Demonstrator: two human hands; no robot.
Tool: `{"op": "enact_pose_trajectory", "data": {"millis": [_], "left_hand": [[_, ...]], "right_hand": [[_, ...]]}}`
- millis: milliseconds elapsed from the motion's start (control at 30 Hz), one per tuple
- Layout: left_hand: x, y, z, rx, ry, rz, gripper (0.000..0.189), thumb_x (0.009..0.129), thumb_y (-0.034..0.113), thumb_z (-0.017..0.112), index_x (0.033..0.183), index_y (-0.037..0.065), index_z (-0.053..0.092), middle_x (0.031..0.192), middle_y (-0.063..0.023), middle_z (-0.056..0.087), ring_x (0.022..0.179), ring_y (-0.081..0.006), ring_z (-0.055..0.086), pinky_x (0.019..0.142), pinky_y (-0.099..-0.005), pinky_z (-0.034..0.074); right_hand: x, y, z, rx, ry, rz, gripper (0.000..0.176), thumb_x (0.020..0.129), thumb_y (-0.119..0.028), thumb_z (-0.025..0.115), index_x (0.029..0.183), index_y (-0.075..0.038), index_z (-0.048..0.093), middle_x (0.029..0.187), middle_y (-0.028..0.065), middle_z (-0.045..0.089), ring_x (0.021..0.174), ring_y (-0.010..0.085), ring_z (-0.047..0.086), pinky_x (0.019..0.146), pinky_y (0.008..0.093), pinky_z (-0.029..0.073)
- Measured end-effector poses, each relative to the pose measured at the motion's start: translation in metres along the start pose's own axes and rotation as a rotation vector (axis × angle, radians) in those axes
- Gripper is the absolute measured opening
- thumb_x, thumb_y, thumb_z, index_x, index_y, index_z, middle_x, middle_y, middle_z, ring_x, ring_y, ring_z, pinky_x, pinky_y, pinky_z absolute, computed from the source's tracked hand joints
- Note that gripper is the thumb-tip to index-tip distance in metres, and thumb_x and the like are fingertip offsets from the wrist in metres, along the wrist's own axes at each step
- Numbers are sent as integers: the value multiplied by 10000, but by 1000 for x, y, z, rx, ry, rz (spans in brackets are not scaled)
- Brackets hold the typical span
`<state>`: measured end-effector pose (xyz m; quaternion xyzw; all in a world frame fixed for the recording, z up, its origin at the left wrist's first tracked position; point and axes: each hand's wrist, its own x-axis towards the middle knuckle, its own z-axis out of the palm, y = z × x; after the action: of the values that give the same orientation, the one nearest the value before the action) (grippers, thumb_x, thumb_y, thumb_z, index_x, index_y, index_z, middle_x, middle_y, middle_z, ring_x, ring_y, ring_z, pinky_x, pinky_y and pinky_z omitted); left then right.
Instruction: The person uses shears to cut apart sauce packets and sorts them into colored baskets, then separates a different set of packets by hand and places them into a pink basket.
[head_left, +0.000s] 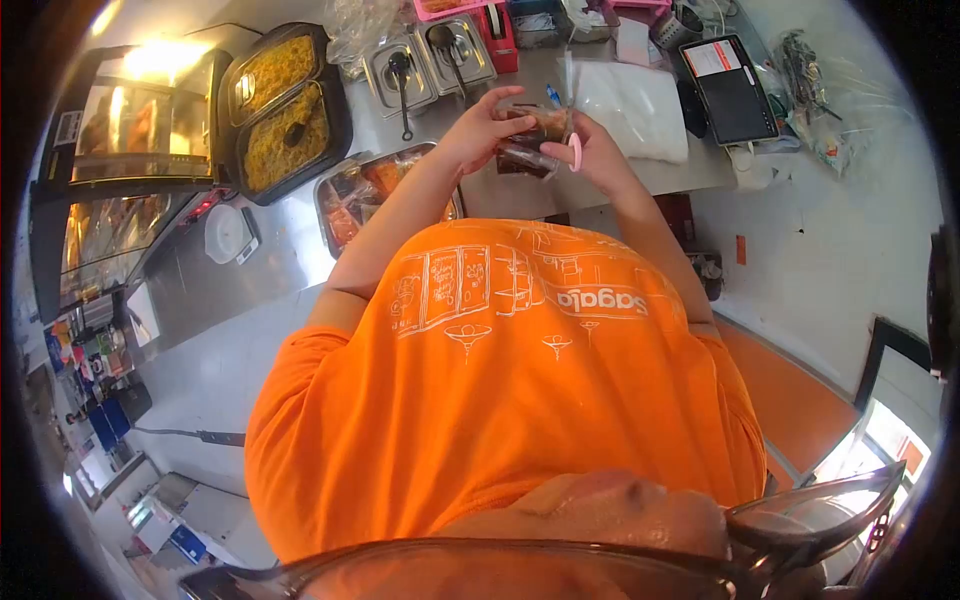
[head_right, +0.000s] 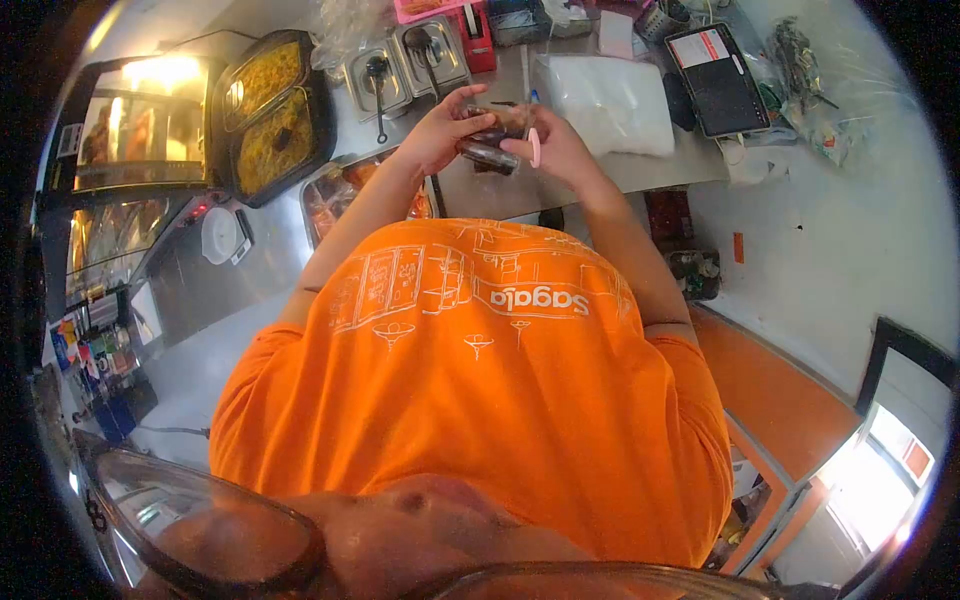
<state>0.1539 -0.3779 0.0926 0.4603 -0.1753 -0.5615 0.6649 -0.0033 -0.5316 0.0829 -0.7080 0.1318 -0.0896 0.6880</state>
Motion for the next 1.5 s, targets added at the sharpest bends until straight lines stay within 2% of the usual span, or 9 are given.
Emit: {"op": "enact_pose_trajectory", "data": {"millis": [100, 200, 333, 433, 500, 633, 733, 833, 1500], "left_hand": [[0, -8, 2, -61, 24, 21, 636, 903, 63, 649, 1431, 149, 304, 1087, -101, 639, 959, -176, 634, 796, -326, 531], [-17, -12, 14, 17, -60, 99, 659, 895, 40, 651, 1433, 171, 294, 1128, -108, 622, 979, -164, 618, 814, -305, 516], [-18, -19, 8, 153, -95, 199, 527, 890, -23, 620, 1365, 97, 427, 1220, -76, 593, 1073, -124, 567, 922, -265, 465], [-25, -2, 6, 213, -46, 246, 449, 886, -43, 611, 1313, 47, 506, 1242, -49, 586, 1101, -119, 555, 959, -263, 449], [-31, 13, 8, 232, -21, 277, 440, 884, -46, 610, 1308, 33, 523, 1253, -43, 581, 1117, -123, 549, 974, -266, 442], [-34, 21, 2, 304, -9, 329, 492, 885, -46, 609, 1354, 43, 493, 1290, -49, 558, 1141, -127, 533, 983, -265, 434], [-38, 25, 7, 308, -24, 292, 505, 885, -58, 599, 1365, 45, 483, 1314, -48, 540, 1143, -123, 529, 981, -267, 436], [-40, 23, 7, 300, -83, 254, 527, 884, -70, 588, 1382, 50, 465, 1334, -45, 525, 1144, -118, 529, 972, -265, 442], [-51, 28, 5, 342, -144, 203, 554, 885, -79, 577, 1405, 48, 434, 1278, -43, 558, 1074, -99, 565, 918, -249, 476]], "right_hand": [[-2, -11, 10, 357, 153, 151, 442, 819, -93, 726, 1216, -35, 541, 1062, 57, 639, 917, 127, 603, 754, 260, 491], [5, -4, 4, 648, 213, 88, 414, 823, -78, 700, 1204, -18, 548, 1003, 61, 638, 860, 157, 625, 717, 275, 515], [-8, -4, -32, 342, 212, 238, 361, 828, -144, 723, 1145, -33, 591, 876, 9, 639, 761, 91, 590, 653, 231, 462], [-32, -16, -54, -182, 60, 1, 350, 828, -222, 752, 1110, -59, 622, 816, -34, 607, 696, 44, 514, 612, 212, 401], [-51, -20, -70, -226, -90, 165, 355, 822, -254, 765, 1100, -74, 636, 801, -50, 594, 705, 35, 496, 620, 214, 395], [-62, -29, -73, -231, -375, 367, 350, 810, -252, 782, 1088, -82, 655, 825, -56, 608, 760, 31, 509, 662, 209, 401], [-61, -46, -55, -201, -398, 344, 357, 799, -254, 790, 1079, -76, 658, 831, -53, 614, 768, 32, 523, 686, 211, 416], [-51, -52, -46, -85, -398, 367, 396, 777, -253, 800, 1083, -60, 642, 804, -80, 524, 754, 30, 485, 691, 215, 418], [-42, -42, -39, -153, -422, 307, 397, 762, -260, 818, 1052, -42, 655, 804, -67, 568, 753, 26, 499, 668, 202, 409]]}}
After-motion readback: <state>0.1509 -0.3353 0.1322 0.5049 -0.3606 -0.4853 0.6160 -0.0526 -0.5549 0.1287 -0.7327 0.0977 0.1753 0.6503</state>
